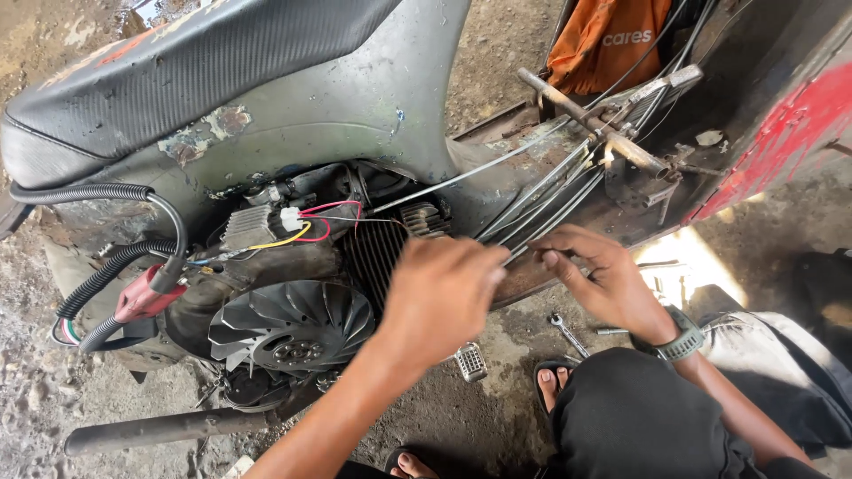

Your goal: The person works on the exposed engine of a motorcycle, using a wrench to tighten bolts and adjusting wires and cables near the engine block. The person also handles a metal rod and manipulates components within the engine area.

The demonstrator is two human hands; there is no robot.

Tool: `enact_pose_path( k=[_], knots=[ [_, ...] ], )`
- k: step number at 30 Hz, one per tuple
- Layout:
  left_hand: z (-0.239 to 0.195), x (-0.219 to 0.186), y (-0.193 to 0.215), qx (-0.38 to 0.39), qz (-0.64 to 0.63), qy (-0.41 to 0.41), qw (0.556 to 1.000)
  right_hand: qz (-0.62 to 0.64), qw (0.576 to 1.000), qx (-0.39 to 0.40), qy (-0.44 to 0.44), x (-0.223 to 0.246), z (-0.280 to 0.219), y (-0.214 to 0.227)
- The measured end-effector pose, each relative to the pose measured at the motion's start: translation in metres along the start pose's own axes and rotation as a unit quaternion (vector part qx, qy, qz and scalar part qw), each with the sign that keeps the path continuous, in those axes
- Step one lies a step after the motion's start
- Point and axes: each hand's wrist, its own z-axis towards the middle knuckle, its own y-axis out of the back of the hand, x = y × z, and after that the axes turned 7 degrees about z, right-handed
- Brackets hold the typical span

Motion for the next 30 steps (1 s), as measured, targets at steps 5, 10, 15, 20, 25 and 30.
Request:
enact_pose_path(
  k=[5, 10, 15, 20, 25, 30],
  knots=[
    [-0.018, -0.029, -0.038, 0.147, -0.001, -0.043, 0.988, 0.008, 1.0, -0.003, -0.017, -0.003, -0.006, -0.006],
    [-0.023, -0.033, -0.05, 0.221, 0.002, -0.062, 0.973, 0.028, 0.998, -0.036, -0.052, -0.01, -0.019, -0.004],
    [-0.018, -0.032, -0.047, 0.284, 0.001, -0.029, 0.958, 0.046, 0.991, -0.068, -0.101, -0.016, -0.03, -0.001],
    [-0.012, -0.033, -0.039, 0.28, -0.005, -0.02, 0.96, 0.065, 0.99, -0.066, -0.108, -0.021, -0.037, 0.001],
    [-0.012, -0.032, -0.037, 0.271, -0.005, -0.023, 0.962, 0.072, 0.99, -0.059, -0.108, -0.02, -0.037, 0.002],
    [-0.036, -0.028, -0.067, 0.27, 0.018, -0.022, 0.962, 0.068, 0.991, -0.047, -0.102, -0.024, -0.034, 0.001]
  ],
)
